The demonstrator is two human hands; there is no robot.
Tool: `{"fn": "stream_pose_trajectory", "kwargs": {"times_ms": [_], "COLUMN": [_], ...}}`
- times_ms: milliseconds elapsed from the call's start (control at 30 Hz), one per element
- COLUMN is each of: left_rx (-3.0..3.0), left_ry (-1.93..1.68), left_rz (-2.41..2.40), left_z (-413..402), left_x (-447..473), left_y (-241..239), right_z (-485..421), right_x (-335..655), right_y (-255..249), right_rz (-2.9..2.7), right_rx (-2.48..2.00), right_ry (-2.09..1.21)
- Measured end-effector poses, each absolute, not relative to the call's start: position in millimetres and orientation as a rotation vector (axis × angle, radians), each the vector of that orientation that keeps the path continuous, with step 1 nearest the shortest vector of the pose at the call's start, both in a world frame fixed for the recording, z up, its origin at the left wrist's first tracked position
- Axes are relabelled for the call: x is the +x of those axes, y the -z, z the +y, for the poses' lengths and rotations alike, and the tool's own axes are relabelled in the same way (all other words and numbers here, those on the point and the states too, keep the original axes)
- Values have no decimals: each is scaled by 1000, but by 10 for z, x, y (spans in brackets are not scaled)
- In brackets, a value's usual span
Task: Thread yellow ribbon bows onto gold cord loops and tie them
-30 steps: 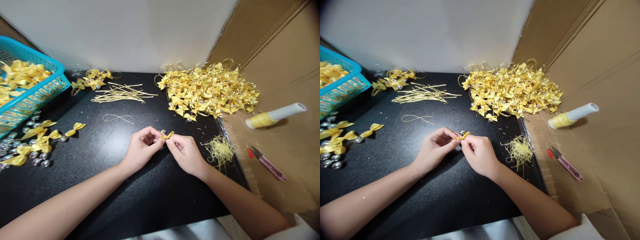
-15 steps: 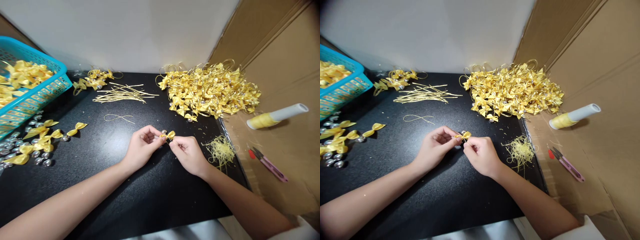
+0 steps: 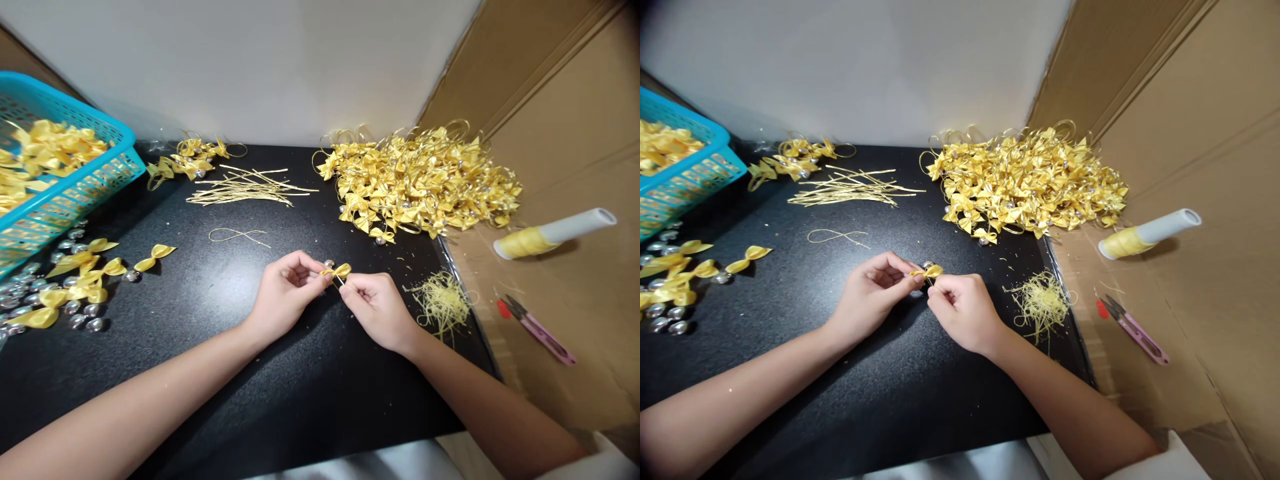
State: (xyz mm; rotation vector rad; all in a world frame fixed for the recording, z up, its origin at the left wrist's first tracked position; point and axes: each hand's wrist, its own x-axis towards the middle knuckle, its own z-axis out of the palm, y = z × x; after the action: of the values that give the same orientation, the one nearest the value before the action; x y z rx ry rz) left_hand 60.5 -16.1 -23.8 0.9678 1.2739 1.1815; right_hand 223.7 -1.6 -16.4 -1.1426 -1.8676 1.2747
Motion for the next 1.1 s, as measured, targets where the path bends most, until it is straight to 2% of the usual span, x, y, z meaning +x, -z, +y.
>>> {"fn": "stream_pose_trajectory", "kwargs": {"times_ms": [767,1100], "left_rx": [970,967], "left_ry": [-1216,-1258], "left_rz": [1228,1267], "left_z": [-171,-188], "left_x": [611,615], "left_y": [261,248], "right_z": [-27,-71], "right_x": [2219,2172], "right_y": [171,225], "right_rz": [-1877,-1972], "right_rx": [-1165,-1136], "right_ry": [-1227,-939]}}
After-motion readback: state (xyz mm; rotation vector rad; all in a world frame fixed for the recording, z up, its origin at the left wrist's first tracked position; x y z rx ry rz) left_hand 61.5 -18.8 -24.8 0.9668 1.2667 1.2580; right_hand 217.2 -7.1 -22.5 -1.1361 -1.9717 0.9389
